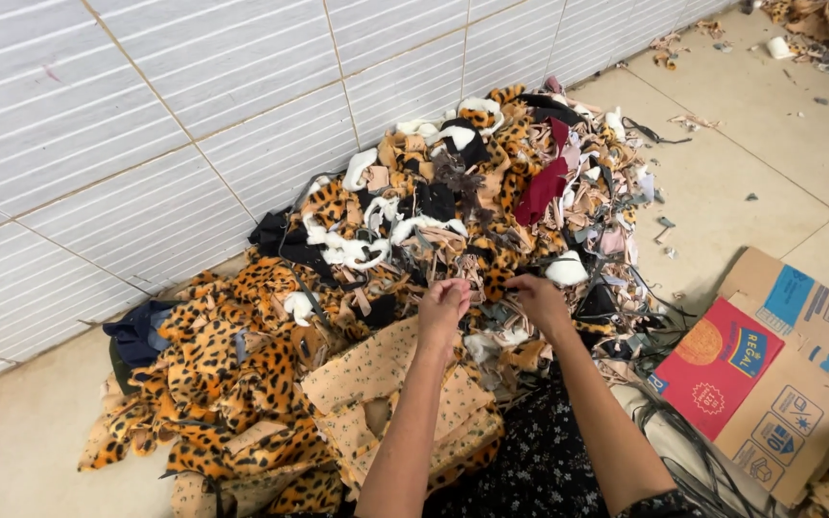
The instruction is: The person sorts through a large pile of leopard-print and other fabric scraps, using a piece of cardboard as a template and cutting the fabric with scissors.
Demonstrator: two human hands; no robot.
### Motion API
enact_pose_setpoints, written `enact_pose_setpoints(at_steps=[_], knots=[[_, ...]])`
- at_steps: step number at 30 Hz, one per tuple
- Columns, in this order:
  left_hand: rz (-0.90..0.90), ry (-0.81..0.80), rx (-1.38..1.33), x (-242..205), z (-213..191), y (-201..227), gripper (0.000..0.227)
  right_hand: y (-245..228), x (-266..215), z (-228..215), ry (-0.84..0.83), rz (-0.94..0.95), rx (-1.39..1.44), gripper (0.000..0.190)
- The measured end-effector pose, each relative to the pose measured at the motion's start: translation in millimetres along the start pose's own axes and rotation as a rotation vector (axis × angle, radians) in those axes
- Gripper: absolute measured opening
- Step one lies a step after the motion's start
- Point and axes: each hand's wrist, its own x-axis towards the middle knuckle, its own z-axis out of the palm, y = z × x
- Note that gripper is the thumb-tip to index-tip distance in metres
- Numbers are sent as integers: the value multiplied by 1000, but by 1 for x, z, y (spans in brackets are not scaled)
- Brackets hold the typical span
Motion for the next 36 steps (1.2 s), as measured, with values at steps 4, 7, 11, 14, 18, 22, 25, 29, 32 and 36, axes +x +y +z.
enact_pose_setpoints(at_steps=[4, 7, 11, 14, 18, 22, 25, 29, 32, 36], knots=[[-20, -52, 12, 18, 3, -27, 33, -2, 12, 26, -169, -41, 104, 40], [-60, -72, 11, 24, 5, -33, 42, -20, 0, 25, -135, -95, 191, 36], [-75, -138, -171, -4, 13, 9, 53, -64, -32, 26, -40, -486, -27, 28], [-78, -106, -356, 3, -2, 4, 43, -101, -64, 12, -67, -651, 36, 25], [-23, -62, -467, 45, -43, -36, 30, -124, -93, -12, 14, -620, 280, 31], [-31, -61, -530, -16, -50, 15, 31, -144, -94, -23, -31, -487, 453, 23], [-28, -99, -491, -50, -55, 49, 36, -163, -100, -25, -239, -379, 532, 33], [18, -99, -320, -83, -67, 76, 47, -170, -107, -21, -585, -298, 581, 53], [96, -96, -65, -97, -82, 79, 55, -162, -108, -2, -664, -228, 576, 47], [151, 3, 439, -135, -108, 80, 41, -172, -134, -10, -642, -175, 550, 28]])
